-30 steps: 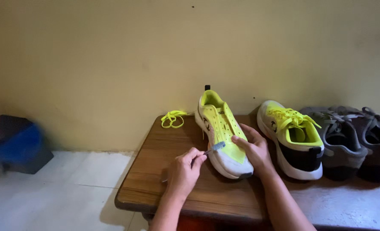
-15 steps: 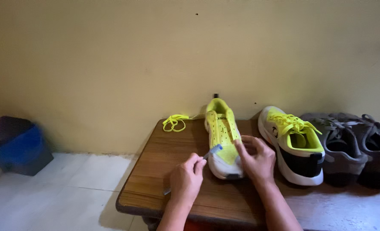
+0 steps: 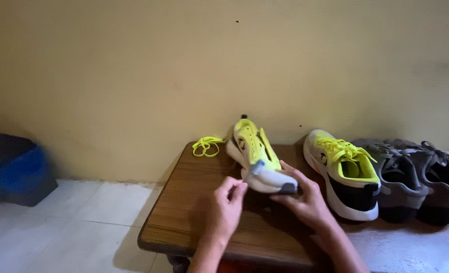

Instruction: The person scrubs a yellow and white sneaker with a small brush, focusing on the sole, heel, and upper surfaces. The shoe is rotated and repositioned on a wooden table to access different areas while the other shoe remains nearby.

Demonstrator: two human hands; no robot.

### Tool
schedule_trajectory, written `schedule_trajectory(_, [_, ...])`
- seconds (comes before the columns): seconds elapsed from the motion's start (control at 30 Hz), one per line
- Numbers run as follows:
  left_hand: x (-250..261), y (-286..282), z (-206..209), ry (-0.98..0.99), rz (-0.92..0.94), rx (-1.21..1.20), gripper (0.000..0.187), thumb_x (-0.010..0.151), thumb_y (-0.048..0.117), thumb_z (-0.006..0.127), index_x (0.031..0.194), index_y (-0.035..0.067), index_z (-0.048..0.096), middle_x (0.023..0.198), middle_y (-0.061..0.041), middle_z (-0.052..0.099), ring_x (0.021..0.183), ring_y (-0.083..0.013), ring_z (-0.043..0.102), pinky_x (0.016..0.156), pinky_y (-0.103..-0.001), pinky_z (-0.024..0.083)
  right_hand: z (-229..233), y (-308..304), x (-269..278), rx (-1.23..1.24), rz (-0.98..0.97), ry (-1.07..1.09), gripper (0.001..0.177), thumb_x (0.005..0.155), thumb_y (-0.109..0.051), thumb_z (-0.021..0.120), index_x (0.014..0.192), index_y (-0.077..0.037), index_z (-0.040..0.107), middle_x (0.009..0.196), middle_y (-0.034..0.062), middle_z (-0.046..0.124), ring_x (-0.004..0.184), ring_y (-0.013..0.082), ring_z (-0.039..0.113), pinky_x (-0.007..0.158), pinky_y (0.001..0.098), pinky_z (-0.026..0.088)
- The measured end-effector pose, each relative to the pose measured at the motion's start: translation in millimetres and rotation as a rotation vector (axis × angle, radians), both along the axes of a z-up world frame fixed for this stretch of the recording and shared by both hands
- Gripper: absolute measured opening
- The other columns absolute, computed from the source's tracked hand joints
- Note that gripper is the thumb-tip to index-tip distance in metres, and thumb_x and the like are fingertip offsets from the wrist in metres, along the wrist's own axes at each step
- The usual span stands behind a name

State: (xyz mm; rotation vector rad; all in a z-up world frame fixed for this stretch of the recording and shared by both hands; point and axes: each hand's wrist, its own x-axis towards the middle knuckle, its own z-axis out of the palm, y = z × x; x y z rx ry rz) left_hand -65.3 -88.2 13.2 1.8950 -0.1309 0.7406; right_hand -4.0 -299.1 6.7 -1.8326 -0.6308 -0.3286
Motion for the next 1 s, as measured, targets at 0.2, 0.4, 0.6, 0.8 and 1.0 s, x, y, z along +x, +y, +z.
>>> schedule_trajectory(0.2, [11,-36,15,-0.138,0.063,0.049,0.015,0.097,0.021,0.067,0.091,0.007,0.067,0.083,-0.016,0.075,0.074,-0.0351,0.073,0.061,-0.045,0.054,-10,-3,26,0.366,0.207,0.246,0.069,0.08,-0.011,0.079,0.143,-0.008,0.05,0.125,0.0078,0.068,0.114,0.0131,0.062,0.097,0.0308,0.053])
schedule_trajectory(0.4, [17,-58,26,-0.084,0.137,0.268,0.013,0.098,0.019,0.064,0.093,0.007,0.065,0.079,-0.018,0.072,0.073,-0.0393,0.07,0.061,-0.052,0.052,-28,-3,55,0.155,-0.103,0.01,0.062,0.08,-0.011,0.084,0.135,-0.005,0.055,0.116,0.0092,0.073,0.108,0.0131,0.067,0.095,0.0309,0.055])
schedule_trajectory(0.6, [17,-73,15,-0.156,0.058,0.354,0.01,0.097,0.018,0.065,0.098,0.008,0.067,0.078,-0.017,0.07,0.068,-0.0383,0.07,0.055,-0.051,0.053,-35,-13,55,0.162,-0.102,-0.008,0.067,0.084,-0.008,0.078,0.146,-0.011,0.052,0.117,0.0082,0.073,0.107,0.0131,0.065,0.095,0.0304,0.054])
schedule_trajectory(0.8, [11,-67,13,-0.195,0.09,0.438,0.011,0.097,0.02,0.065,0.092,0.01,0.068,0.076,-0.015,0.071,0.063,-0.0352,0.071,0.051,-0.048,0.053,-28,-11,52,0.18,-0.088,-0.123,0.059,0.084,-0.002,0.077,0.139,-0.006,0.056,0.123,0.007,0.071,0.114,0.0133,0.063,0.099,0.0307,0.051])
schedule_trajectory(1.0, [17,-79,17,-0.038,0.175,0.426,0.018,0.102,0.023,0.06,0.091,0.009,0.066,0.074,-0.015,0.07,0.062,-0.036,0.07,0.051,-0.05,0.052,-30,-13,55,0.309,0.005,0.051,0.06,0.084,-0.005,0.077,0.14,-0.008,0.057,0.121,0.0065,0.072,0.11,0.0135,0.064,0.096,0.031,0.053])
